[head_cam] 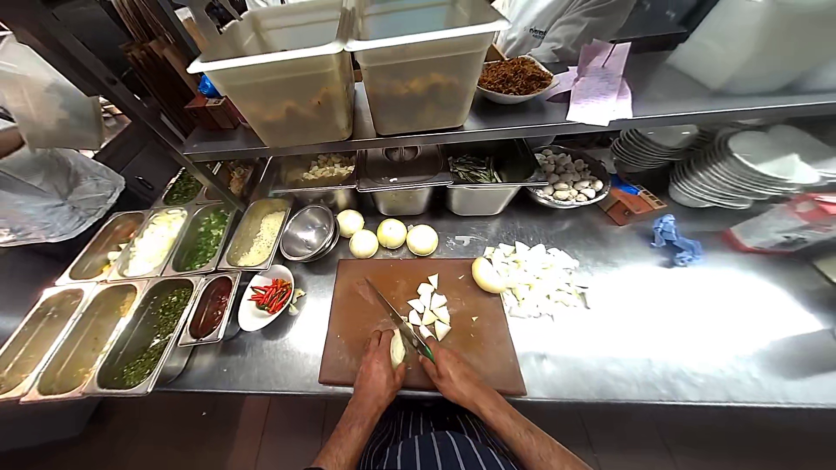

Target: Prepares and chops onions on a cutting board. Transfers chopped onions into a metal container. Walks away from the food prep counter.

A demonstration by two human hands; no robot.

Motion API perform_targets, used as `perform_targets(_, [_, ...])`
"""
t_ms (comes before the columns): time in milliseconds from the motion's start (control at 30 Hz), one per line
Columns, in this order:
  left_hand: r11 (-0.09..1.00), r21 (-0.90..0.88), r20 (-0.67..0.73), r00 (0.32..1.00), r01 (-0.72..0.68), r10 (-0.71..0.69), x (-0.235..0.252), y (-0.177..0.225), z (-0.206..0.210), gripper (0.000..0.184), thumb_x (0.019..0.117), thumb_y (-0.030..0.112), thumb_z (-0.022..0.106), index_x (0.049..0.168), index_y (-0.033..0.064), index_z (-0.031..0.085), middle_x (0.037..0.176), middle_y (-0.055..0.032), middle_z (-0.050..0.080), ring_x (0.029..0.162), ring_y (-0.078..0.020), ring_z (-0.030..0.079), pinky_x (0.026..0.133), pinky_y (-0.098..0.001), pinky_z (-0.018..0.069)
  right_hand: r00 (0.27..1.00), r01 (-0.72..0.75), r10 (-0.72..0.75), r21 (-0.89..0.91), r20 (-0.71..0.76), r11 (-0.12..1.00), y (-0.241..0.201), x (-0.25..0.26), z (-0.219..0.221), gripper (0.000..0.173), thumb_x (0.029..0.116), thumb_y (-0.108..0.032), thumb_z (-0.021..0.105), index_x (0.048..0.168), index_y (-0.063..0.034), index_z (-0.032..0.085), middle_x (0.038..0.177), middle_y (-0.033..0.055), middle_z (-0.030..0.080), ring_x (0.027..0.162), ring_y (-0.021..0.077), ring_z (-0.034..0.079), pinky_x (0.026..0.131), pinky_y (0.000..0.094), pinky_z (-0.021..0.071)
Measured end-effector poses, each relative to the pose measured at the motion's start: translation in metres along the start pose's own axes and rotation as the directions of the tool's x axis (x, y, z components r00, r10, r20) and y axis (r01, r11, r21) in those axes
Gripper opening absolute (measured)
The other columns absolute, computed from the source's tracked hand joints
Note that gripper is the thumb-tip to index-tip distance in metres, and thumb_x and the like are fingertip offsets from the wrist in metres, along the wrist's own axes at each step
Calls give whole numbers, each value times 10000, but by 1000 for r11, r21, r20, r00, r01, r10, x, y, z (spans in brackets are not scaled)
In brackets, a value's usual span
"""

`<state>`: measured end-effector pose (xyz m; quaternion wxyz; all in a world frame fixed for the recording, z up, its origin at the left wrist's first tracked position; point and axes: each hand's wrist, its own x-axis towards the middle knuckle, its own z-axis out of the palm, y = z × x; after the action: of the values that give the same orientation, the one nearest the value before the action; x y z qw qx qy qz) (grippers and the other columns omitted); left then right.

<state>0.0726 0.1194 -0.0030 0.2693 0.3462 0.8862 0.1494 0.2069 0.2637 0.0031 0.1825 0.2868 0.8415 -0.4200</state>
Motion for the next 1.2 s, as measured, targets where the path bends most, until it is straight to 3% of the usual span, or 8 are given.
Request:
perform_targets(267, [995, -17, 23, 995, -101, 102, 9, -20, -10, 539, 896, 377, 690, 1351, 97, 623, 1358, -112, 634, 1273, -258, 599, 1112, -425, 473, 997, 57, -57, -11, -45, 998, 15, -19, 1, 395, 1055, -440, 449, 1218, -100, 568, 930, 143, 677, 888, 320, 695, 802, 531, 558])
perform_targets(400, [798, -556, 210, 968, 234, -138, 22, -32, -25, 299, 1005, 269, 610, 1175, 38, 693, 1109, -158, 709, 890, -250, 736, 806, -453, 633, 997, 63, -62, 14, -45, 998, 6, -28, -4, 392, 1058, -432, 450, 1237, -104, 565, 934, 137, 676, 888, 310, 695, 802, 523, 559])
perform_targets(500, [781, -574, 142, 969, 246, -201, 22, -43, -21, 302, 1046, 258, 573, 1273, 80, 662, 1079, -145, 718, 756, -225, 744, 692, -409, 652, 998, 62, -62, 5, -3, 998, 1, -27, -5, 382, 1056, -422, 460, 1232, -102, 572, 942, 139, 670, 891, 316, 686, 805, 524, 552])
perform_targets(600, [953, -302, -148, 987, 13, -60, 9, -49, -9, 333, 952, 285, 649, 1242, 139, 725, 1243, -77, 677, 1105, -174, 666, 979, -376, 560, 998, 56, -56, -17, 25, 998, 1, -28, -3, 386, 1062, -421, 452, 1245, -100, 562, 958, 151, 672, 912, 328, 689, 814, 533, 553])
perform_targets(700, [961, -149, -164, 964, -234, 210, 2, -57, -2, 503, 873, 238, 710, 1369, 189, 643, 1520, -84, 523, 1431, -266, 462, 1184, -445, 404, 998, 59, -57, -57, 36, 997, -2, -29, -6, 386, 1065, -417, 439, 1265, -109, 559, 978, 152, 682, 929, 329, 695, 820, 538, 557])
perform_targets(833, [973, -67, -110, 971, -222, 213, 4, -54, 3, 425, 884, 291, 723, 1285, 154, 687, 1352, -61, 639, 1299, -216, 575, 1129, -384, 459, 996, 78, -74, -116, 43, 990, -12, -33, -11, 376, 1065, -421, 427, 1250, -119, 551, 952, 139, 678, 914, 328, 695, 803, 529, 558])
perform_targets(1067, [991, -102, -100, 992, -87, 77, 3, -37, 4, 564, 855, 466, 740, 1313, 145, 665, 1377, -51, 633, 1315, -207, 569, 1140, -398, 450, 995, 55, -32, -240, 100, 969, -29, -48, -25, 398, 1072, -411, 412, 1257, -98, 573, 1023, 165, 693, 1014, 353, 690, 877, 548, 540])
perform_targets(1200, [984, -157, -130, 990, -80, 59, 5, -35, 2, 606, 831, 291, 764, 1394, 142, 599, 1384, -86, 614, 1313, -268, 557, 1137, -435, 446, 993, -30, 22, 65, 117, 997, -17, -42, -23, 425, 1063, -438, 462, 1319, -110, 549, 954, 142, 671, 829, 299, 687, 757, 507, 569])
